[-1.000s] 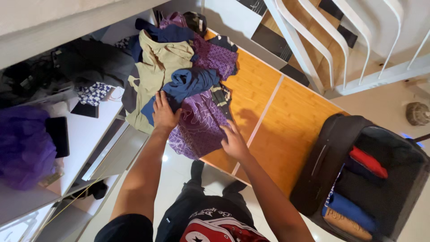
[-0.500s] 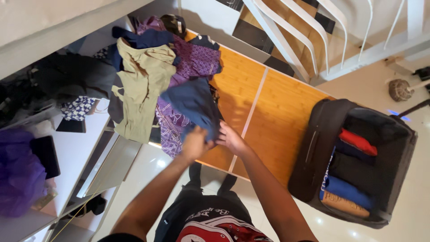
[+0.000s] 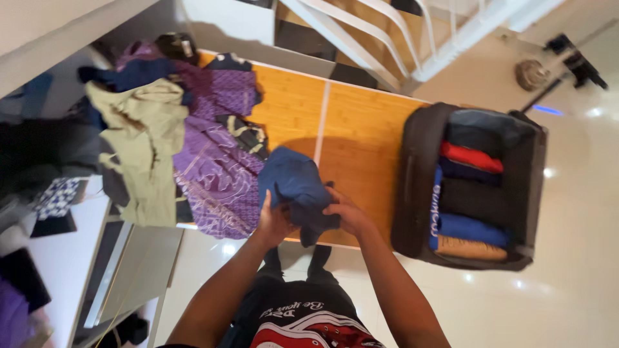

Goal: The person folds pairs of trousers and shirts and packs them into a suitcase.

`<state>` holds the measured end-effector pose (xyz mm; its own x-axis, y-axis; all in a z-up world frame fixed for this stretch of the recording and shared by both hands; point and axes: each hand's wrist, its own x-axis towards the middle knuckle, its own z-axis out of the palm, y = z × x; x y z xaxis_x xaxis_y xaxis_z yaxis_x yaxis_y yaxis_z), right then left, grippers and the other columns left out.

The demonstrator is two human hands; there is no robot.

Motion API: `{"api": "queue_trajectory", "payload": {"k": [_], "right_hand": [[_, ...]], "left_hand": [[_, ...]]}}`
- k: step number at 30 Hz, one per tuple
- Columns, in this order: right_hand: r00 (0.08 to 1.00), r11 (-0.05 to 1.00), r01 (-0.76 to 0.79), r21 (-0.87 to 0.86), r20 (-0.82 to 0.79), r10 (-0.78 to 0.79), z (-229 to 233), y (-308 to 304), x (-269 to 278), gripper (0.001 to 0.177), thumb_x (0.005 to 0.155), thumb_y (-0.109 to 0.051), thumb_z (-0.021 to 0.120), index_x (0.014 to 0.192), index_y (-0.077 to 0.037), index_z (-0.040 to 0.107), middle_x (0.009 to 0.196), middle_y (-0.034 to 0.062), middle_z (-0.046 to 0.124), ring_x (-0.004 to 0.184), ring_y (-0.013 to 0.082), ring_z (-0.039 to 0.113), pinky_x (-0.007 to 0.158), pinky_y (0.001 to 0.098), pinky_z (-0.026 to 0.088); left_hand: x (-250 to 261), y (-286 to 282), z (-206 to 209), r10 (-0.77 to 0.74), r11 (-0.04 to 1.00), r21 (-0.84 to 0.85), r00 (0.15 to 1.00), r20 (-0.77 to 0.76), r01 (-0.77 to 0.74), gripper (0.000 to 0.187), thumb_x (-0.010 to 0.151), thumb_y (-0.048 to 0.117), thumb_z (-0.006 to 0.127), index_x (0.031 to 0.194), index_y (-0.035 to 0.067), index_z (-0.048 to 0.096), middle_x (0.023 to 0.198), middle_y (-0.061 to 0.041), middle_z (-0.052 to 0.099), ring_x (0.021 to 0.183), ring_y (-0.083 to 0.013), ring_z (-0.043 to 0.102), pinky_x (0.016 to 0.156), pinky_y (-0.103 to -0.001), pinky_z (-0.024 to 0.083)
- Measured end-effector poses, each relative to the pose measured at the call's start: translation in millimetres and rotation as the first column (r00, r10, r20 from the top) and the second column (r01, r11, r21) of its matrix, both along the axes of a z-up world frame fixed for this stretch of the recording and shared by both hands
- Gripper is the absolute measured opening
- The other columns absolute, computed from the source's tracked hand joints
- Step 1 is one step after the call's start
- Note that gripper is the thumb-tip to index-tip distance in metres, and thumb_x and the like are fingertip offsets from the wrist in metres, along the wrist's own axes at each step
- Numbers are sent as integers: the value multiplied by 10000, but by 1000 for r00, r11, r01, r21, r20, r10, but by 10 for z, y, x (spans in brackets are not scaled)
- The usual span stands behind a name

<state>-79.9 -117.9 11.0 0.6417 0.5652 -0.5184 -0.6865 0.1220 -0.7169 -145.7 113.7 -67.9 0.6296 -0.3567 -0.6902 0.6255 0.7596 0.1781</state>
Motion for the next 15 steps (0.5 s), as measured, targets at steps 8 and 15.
{"api": "queue_trajectory", "payload": {"k": [8,15], "right_hand": [[979,974,-170,153,137,150,-4,-610,-342,468,872,-95,715,1307,40,606,1235,115,651,1153,202,610,1016,341,496],[944,920,-252,-302,132,302,168,-804,-467,518,1019,-317,810,1151,100,531,973,121,470,851,229,466,733,356,418]], "left_hand": [[656,-451,393,72,997,-3,981,182,-72,715,965,593,479,1365,9,582,1337,-202,641,1233,-351,616,1099,-500,451],[1095,-499,1103,66,973,-227,903,426,36,432,899,103,645,1294,-63,587,1192,-196,705,1096,-332,691,1005,-437,543]]}}
